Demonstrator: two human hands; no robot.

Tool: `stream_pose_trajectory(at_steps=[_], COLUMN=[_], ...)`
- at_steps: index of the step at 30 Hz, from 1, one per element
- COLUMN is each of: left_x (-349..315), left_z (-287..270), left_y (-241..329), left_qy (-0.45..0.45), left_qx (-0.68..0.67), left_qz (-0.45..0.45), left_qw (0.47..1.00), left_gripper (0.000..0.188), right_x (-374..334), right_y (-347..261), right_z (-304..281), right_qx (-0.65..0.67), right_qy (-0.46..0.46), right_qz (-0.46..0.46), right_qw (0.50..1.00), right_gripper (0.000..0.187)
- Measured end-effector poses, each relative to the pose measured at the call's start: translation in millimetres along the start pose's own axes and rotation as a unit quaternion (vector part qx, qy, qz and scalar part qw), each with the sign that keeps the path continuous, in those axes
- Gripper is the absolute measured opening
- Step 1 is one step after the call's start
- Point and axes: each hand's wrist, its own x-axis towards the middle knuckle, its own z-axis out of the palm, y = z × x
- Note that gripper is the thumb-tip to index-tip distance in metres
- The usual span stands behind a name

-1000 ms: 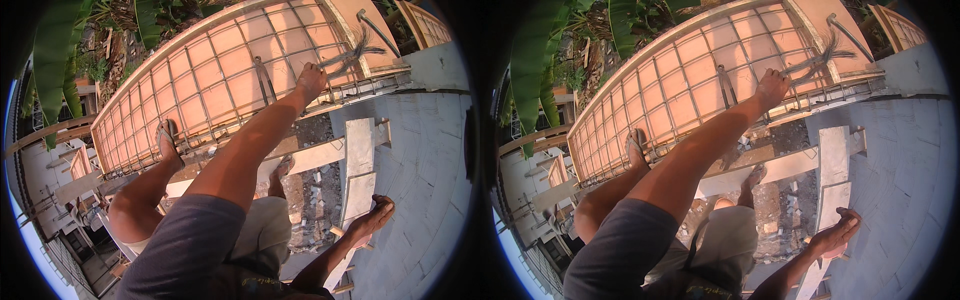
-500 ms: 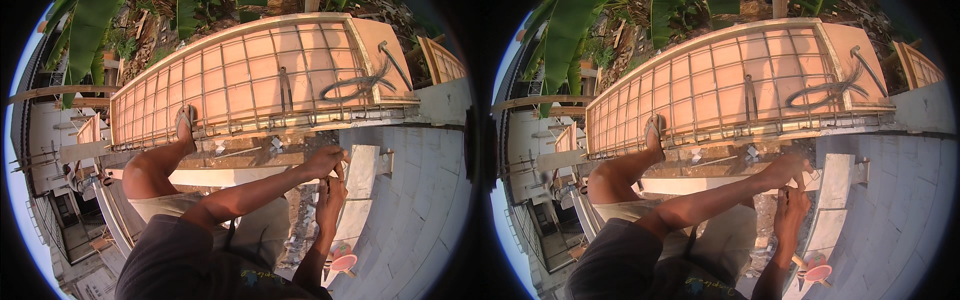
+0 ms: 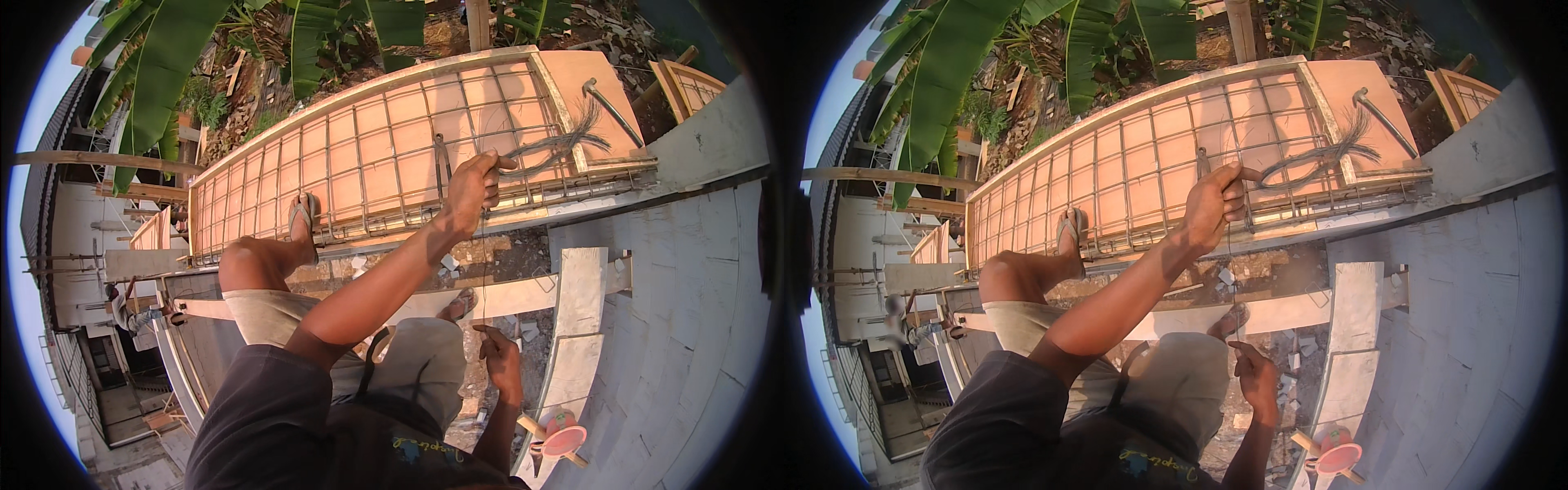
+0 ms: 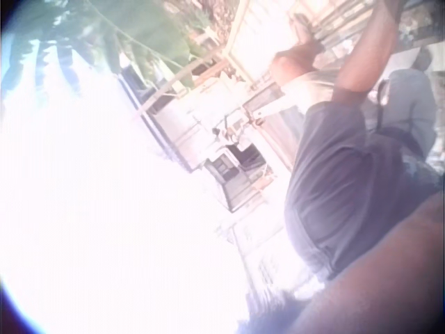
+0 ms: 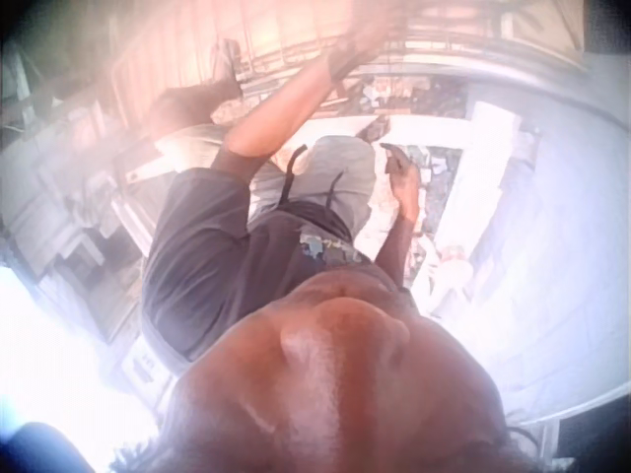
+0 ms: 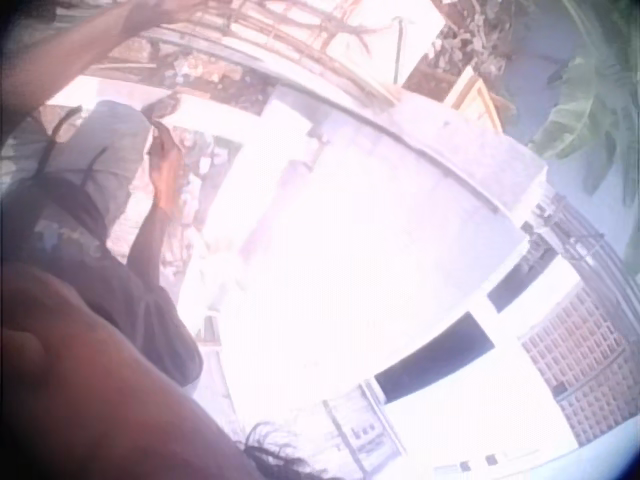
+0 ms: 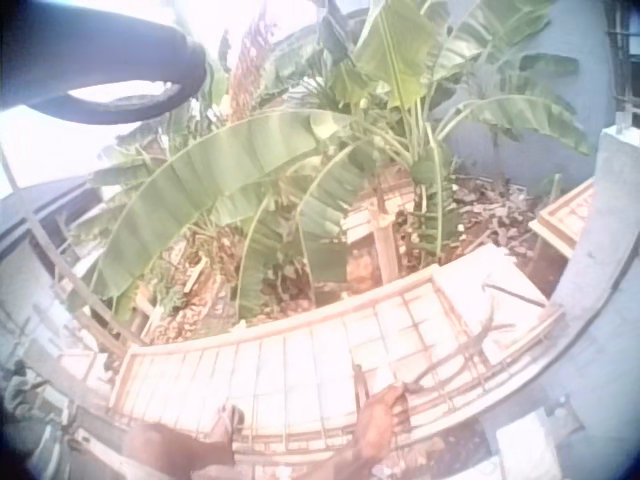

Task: The person assembles a metal frame by hand, using pliers to bend and secure wire ties at the intersections of the frame bars. The person works methodically along the frame, tightening each joint to hold the structure together.

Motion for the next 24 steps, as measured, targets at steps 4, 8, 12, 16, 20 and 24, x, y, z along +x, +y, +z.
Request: stream_pose_trajectory(at_steps=[4, 8, 12, 16, 20, 24], left_x=[-22.5, -58.7, -71.1, -51.2, -37.3, -28.6], left_z=[21.2, 36.9, 54.5, 87.6, 101.5, 110.6], left_y=[-12.8, -55.4, -80.2, -21.6, 36.9, 89.4], left_qy=[-0.039, -0.091, -0.122, -0.098, -0.148, -0.214], left_qx=[-0.044, -0.08, -0.052, -0.069, -0.061, 0.017], left_qz=[-0.017, -0.097, -0.154, -0.06, -0.14, -0.14], left_qw=[0.998, 0.988, 0.979, 0.991, 0.977, 0.966], left_gripper=[0.043, 0.047, 0.045, 0.049, 0.063, 0.07], right_x=[7.0, 20.3, 32.9, 25.8, 24.0, 48.1], right_y=[0.6, -47.8, -56.6, -85.4, -138.1, -196.3], right_z=[-11.4, -16.0, -17.9, -7.9, -5.4, -3.7], right_qx=[-0.08, -0.093, 0.303, 0.221, 0.273, 0.303], right_qy=[-0.055, 0.125, 0.15, 0.279, 0.238, 0.246], right_qz=[-0.065, -0.252, -0.079, -0.148, -0.166, -0.215], right_qw=[0.993, 0.955, 0.938, 0.923, 0.917, 0.895], right_gripper=[0.035, 0.044, 0.034, 0.039, 0.042, 0.038])
